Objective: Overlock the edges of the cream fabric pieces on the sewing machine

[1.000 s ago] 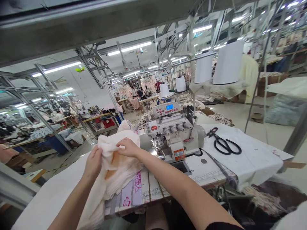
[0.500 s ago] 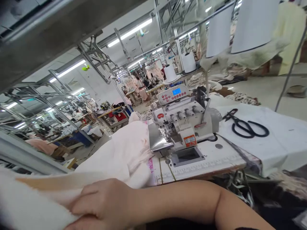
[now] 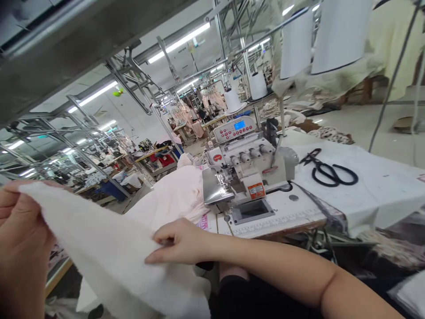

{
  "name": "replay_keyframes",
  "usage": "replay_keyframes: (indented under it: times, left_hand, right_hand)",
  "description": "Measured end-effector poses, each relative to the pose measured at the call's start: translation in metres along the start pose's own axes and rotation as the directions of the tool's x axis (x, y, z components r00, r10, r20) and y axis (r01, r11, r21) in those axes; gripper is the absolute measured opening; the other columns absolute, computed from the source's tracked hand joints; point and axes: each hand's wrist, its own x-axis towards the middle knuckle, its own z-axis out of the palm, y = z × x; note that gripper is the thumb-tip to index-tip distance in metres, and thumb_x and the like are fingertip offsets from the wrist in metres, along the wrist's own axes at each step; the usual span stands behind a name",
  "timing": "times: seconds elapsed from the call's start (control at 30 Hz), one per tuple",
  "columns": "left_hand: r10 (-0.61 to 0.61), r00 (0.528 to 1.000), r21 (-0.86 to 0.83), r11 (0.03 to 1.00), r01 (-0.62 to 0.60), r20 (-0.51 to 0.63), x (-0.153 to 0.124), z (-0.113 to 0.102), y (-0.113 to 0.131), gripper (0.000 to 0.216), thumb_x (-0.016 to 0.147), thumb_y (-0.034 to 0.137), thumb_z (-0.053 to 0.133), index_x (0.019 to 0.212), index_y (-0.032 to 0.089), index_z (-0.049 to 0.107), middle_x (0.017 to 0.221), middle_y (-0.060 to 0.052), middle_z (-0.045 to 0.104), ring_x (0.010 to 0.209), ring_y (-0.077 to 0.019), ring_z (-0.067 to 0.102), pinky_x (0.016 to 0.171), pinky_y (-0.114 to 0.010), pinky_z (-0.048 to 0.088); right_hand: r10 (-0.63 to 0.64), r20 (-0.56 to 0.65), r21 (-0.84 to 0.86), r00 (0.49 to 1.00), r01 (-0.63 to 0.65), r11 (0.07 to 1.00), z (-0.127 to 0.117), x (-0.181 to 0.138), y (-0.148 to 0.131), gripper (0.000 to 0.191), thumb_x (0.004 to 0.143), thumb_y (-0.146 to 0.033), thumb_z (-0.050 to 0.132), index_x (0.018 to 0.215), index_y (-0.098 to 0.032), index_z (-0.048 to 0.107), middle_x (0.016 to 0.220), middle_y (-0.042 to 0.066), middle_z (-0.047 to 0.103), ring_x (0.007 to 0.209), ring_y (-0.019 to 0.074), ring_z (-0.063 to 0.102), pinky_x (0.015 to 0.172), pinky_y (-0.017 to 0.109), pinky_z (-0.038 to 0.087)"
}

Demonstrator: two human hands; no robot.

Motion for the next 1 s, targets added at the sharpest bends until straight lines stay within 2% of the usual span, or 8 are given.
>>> replay_keyframes:
  times: [0.13,0.27,0.37,0.63,0.8,0.87,0.9,1.0]
  left_hand:
    - [-0.192,0.969,-0.164,0.962,0.217,0.154,0.003,0.002,-0.037,0.044,0.054,0.047,0.081,0.079,0.02,0.057,0.067,0.004,0.053,0.063,-0.0077,0.046,0.057,-0.012,0.043]
    - [-0.397,0.84,-0.141,0.87,0.473,0.371,-0.01,0.014,-0.084,0.042,0.057,0.047,0.078,0.075,0.016,0.058,0.072,-0.001,0.056,0.068,-0.0115,0.049,0.062,-0.018,0.045]
    - [-0.434,0.788,-0.127,0.838,0.531,0.437,-0.022,0.025,-0.103,0.042,0.061,0.049,0.075,0.077,0.014,0.059,0.075,-0.003,0.056,0.068,-0.0129,0.05,0.062,-0.022,0.046]
    - [-0.416,0.714,-0.048,0.846,0.531,0.563,-0.03,0.017,-0.101,0.036,0.067,0.047,0.071,0.072,0.015,0.058,0.071,-0.001,0.055,0.069,-0.0114,0.052,0.07,-0.023,0.047]
    - [-0.575,0.669,0.108,0.79,0.603,0.471,-0.044,0.006,-0.093,0.044,0.056,0.052,0.075,0.076,0.018,0.056,0.073,0.0,0.052,0.065,-0.0104,0.048,0.047,-0.016,0.041]
    - [-0.62,0.683,0.125,0.769,0.627,0.386,-0.039,0.0,-0.084,0.048,0.047,0.05,0.076,0.074,0.017,0.054,0.069,-0.001,0.052,0.059,-0.0124,0.048,0.04,-0.019,0.039]
    - [-0.604,0.724,0.132,0.79,0.598,0.332,-0.031,-0.002,-0.078,0.047,0.043,0.047,0.074,0.072,0.016,0.053,0.067,-0.002,0.053,0.056,-0.0135,0.048,0.039,-0.022,0.04]
    - [-0.345,0.932,0.136,0.934,0.33,0.108,0.013,0.004,-0.064,0.036,0.05,0.042,0.064,0.069,0.015,0.049,0.061,-0.001,0.05,0.054,-0.013,0.048,0.047,-0.025,0.044]
  right_hand:
    - [0.037,-0.176,-0.197,0.984,-0.072,0.978,-0.037,-0.022,-0.027,0.029,0.074,-0.031,0.067,0.057,-0.014,0.05,0.059,-0.003,0.046,0.058,0.0081,0.04,0.054,0.021,0.031]
    - [0.102,-0.181,-0.402,0.978,-0.168,0.9,-0.064,-0.035,-0.047,0.021,0.074,-0.029,0.066,0.063,-0.014,0.055,0.06,-0.002,0.049,0.058,0.0088,0.044,0.054,0.021,0.032]
    - [0.155,-0.212,-0.502,0.965,-0.244,0.83,-0.073,-0.045,-0.045,0.021,0.078,-0.028,0.061,0.063,-0.014,0.054,0.06,-0.002,0.049,0.058,0.0093,0.044,0.054,0.022,0.032]
    - [0.119,-0.265,-0.653,0.957,-0.269,0.708,-0.079,-0.067,-0.037,0.02,0.08,-0.023,0.056,0.062,-0.016,0.049,0.062,-0.001,0.048,0.058,0.0099,0.044,0.055,0.024,0.031]
    - [0.074,-0.266,-0.679,0.961,-0.241,0.694,-0.067,-0.066,-0.057,0.02,0.079,-0.022,0.056,0.061,-0.017,0.048,0.059,-0.002,0.047,0.056,0.0094,0.044,0.052,0.023,0.03]
    - [0.038,-0.214,-0.691,0.976,-0.179,0.7,-0.052,-0.062,-0.072,0.019,0.08,-0.023,0.056,0.063,-0.017,0.049,0.058,-0.002,0.047,0.054,0.0094,0.043,0.052,0.022,0.03]
    - [0.02,-0.173,-0.69,0.985,-0.136,0.711,-0.043,-0.058,-0.079,0.018,0.081,-0.023,0.055,0.065,-0.018,0.049,0.059,-0.002,0.047,0.054,0.0095,0.043,0.052,0.022,0.03]
    - [-0.024,-0.073,-0.619,0.997,-0.026,0.785,-0.013,-0.038,-0.09,0.007,0.083,-0.019,0.054,0.077,-0.019,0.05,0.065,-0.003,0.05,0.059,0.0097,0.047,0.056,0.02,0.034]
